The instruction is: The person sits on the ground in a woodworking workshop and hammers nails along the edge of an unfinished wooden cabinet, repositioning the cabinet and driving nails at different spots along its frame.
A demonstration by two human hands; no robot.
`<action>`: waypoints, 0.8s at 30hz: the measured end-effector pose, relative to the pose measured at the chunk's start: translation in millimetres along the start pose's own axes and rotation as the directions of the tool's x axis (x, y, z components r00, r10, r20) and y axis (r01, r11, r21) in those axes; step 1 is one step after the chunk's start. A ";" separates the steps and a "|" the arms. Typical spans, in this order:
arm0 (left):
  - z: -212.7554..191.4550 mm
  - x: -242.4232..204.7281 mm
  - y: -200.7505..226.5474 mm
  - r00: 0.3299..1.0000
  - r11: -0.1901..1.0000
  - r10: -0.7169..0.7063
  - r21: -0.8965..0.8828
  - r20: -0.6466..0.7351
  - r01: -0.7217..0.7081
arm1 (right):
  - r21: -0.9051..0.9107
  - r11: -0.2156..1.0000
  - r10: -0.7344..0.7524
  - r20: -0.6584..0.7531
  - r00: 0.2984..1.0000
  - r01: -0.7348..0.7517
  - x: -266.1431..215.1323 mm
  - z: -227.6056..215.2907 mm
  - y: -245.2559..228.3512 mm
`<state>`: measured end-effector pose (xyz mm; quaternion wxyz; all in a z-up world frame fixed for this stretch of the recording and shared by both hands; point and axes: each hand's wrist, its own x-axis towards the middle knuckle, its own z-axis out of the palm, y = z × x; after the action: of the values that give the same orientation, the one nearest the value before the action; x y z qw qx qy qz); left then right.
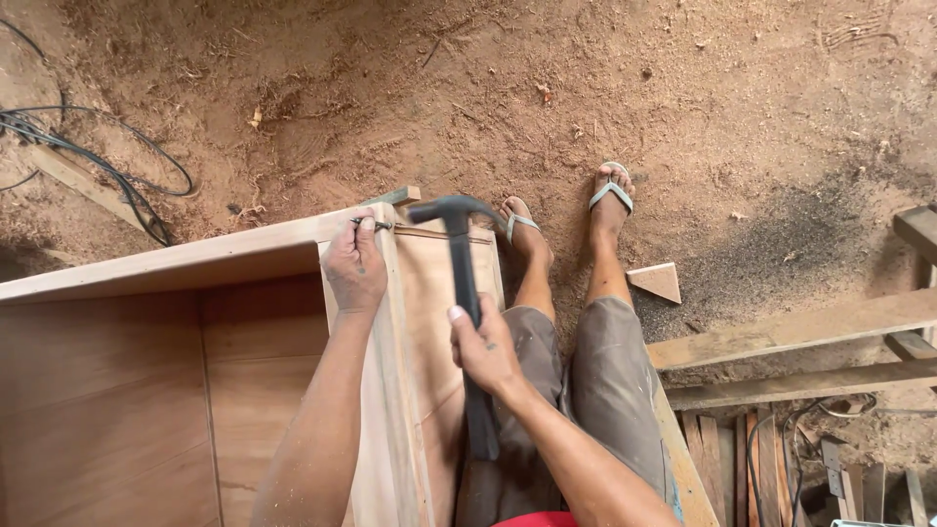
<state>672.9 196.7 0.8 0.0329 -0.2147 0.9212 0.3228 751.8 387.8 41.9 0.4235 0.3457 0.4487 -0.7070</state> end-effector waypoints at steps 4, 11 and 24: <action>-2.0 -1.0 6.4 0.999 0.999 -0.046 0.013 0.024 0.046 | 0.166 0.963 -0.174 -0.211 0.962 0.211 -3.9 -0.1 4.9; -1.5 1.6 8.6 1.000 1.000 -0.013 0.012 -0.027 0.013 | -0.097 0.995 0.004 0.072 0.997 0.003 0.4 -3.6 -18.7; -2.7 -4.1 6.4 0.999 0.998 -0.053 -0.027 -0.008 0.053 | 0.185 0.975 -0.075 -0.239 0.968 0.122 6.3 -53.0 6.5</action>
<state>674.2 201.0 7.5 0.0348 -0.2407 0.9110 0.3331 760.9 433.6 15.3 0.2962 0.4430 0.4390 -0.7234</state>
